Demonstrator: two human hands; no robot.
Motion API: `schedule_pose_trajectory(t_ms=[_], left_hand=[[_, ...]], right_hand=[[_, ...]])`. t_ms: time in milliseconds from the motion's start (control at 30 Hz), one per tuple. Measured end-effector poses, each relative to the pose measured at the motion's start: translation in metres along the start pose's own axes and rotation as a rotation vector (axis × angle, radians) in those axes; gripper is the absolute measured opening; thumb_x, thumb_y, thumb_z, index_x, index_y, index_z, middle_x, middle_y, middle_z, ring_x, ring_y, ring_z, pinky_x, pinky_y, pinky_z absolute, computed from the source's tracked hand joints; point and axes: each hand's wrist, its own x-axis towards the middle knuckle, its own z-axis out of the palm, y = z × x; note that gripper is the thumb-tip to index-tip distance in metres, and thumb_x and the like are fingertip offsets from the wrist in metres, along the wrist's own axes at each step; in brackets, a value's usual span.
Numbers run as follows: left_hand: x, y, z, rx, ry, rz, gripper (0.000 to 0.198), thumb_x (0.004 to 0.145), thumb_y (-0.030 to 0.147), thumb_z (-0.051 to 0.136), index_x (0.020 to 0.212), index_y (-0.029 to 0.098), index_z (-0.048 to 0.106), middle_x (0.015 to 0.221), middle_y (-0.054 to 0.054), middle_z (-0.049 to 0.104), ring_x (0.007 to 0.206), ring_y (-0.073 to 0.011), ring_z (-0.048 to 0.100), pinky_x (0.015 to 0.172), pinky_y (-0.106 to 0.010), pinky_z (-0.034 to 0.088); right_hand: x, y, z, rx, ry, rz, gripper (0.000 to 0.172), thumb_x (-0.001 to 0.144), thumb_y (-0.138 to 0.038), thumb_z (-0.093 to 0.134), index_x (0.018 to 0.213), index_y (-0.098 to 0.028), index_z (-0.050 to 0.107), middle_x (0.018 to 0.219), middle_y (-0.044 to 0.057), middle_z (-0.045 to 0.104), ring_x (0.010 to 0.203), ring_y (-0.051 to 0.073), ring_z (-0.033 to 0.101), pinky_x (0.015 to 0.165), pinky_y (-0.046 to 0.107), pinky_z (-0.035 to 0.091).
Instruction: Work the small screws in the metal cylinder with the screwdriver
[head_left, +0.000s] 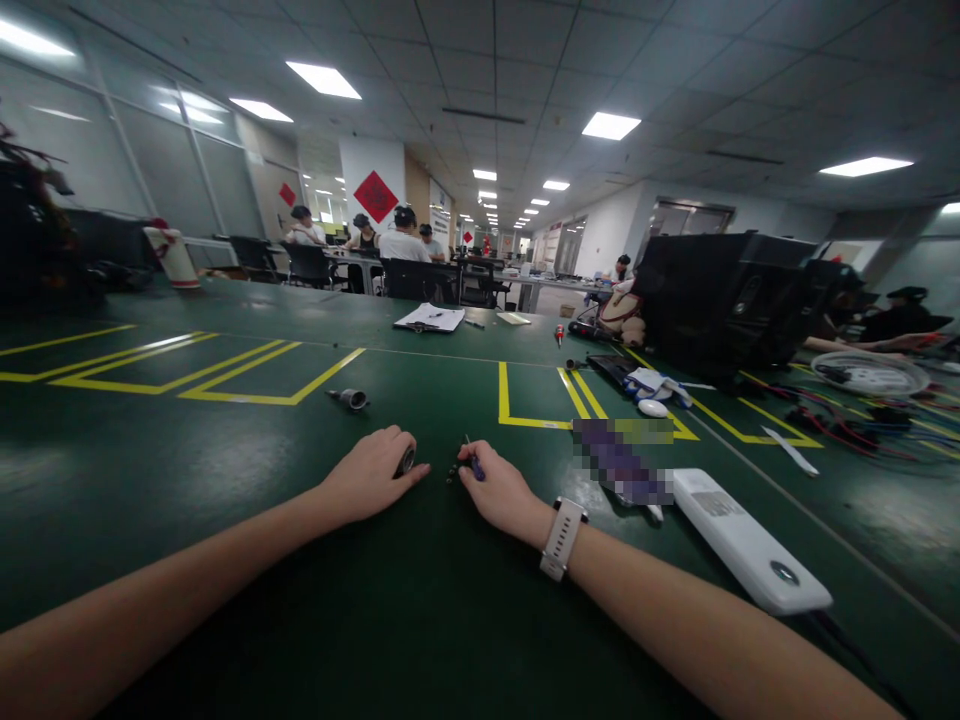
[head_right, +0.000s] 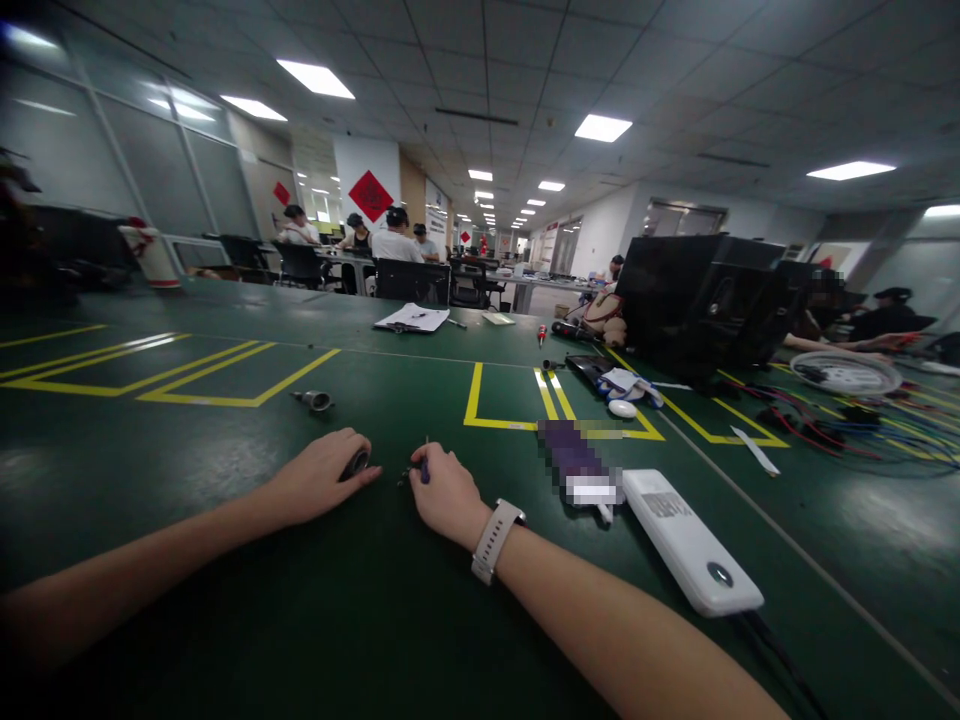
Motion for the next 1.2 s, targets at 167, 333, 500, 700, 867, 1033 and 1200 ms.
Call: schedule_pose_trajectory(t_ms=[167,333,500,700,867,1033,1200], left_hand=[[-0.009,-0.005,-0.008,-0.071,-0.001,-0.025,0.037,0.080,0.043,0.043,0.098,0.015,0.058,0.099,-0.011,0.058,0.092,-0.0239,0.054,0.080,-0.036,0.043],[-0.011,-0.013,-0.022,-0.101,-0.087,-0.007,0.036,0.080,0.039,0.045,0.105,0.017,0.058,0.103,-0.009,0.061,0.097,-0.0236,0.055,0.085,-0.036,0.042],[-0.014,-0.013,-0.025,-0.028,-0.130,0.047,0.035,0.079,0.038,0.047,0.108,0.021,0.057,0.102,-0.008,0.062,0.094,-0.0233,0.056,0.083,-0.035,0.042],[-0.017,-0.008,-0.028,0.005,-0.161,0.036,0.034,0.081,0.036,0.045,0.110,0.021,0.057,0.101,-0.008,0.063,0.092,-0.0228,0.057,0.081,-0.034,0.041],[-0.017,-0.002,-0.029,-0.026,-0.148,-0.008,0.033,0.079,0.034,0.048,0.108,0.021,0.059,0.101,-0.010,0.063,0.093,-0.0260,0.056,0.083,-0.037,0.040],[-0.018,0.010,-0.032,-0.081,-0.043,0.012,0.028,0.074,0.032,0.055,0.099,0.022,0.063,0.099,-0.008,0.064,0.096,-0.0280,0.053,0.086,-0.040,0.036],[-0.021,0.044,-0.045,-0.462,0.118,-0.155,0.033,0.074,0.035,0.055,0.104,0.022,0.059,0.096,-0.004,0.065,0.087,-0.0241,0.057,0.077,-0.036,0.044]], right_hand=[[0.001,-0.023,0.011,-0.058,-0.093,-0.093,0.016,0.084,-0.021,0.046,0.099,-0.022,0.050,0.096,0.004,0.059,0.094,0.021,0.057,0.089,0.043,0.041],[-0.029,-0.031,0.007,-0.132,-0.225,-0.337,0.025,0.080,-0.008,0.047,0.099,-0.023,0.052,0.113,0.004,0.057,0.109,0.020,0.053,0.101,0.041,0.033],[-0.062,-0.020,-0.020,-0.220,-0.453,-0.648,0.035,0.075,0.000,0.050,0.107,-0.016,0.049,0.128,0.009,0.050,0.128,0.017,0.035,0.107,0.033,0.026],[-0.079,-0.006,-0.049,-0.126,-0.532,-0.682,0.031,0.078,-0.004,0.050,0.106,-0.016,0.054,0.128,0.009,0.052,0.124,0.016,0.041,0.104,0.033,0.032],[-0.088,-0.007,-0.055,0.143,-0.393,-0.512,0.034,0.080,-0.003,0.044,0.105,-0.023,0.056,0.122,0.005,0.057,0.115,0.016,0.051,0.099,0.038,0.038],[-0.079,-0.005,-0.057,0.683,-0.156,-0.054,0.024,0.087,-0.024,0.046,0.109,-0.020,0.055,0.108,0.007,0.064,0.097,0.017,0.060,0.090,0.040,0.044],[-0.068,0.002,-0.052,0.983,-0.036,0.217,0.027,0.082,-0.038,0.054,0.088,-0.013,0.062,0.079,0.005,0.067,0.075,0.014,0.061,0.075,0.030,0.046]])
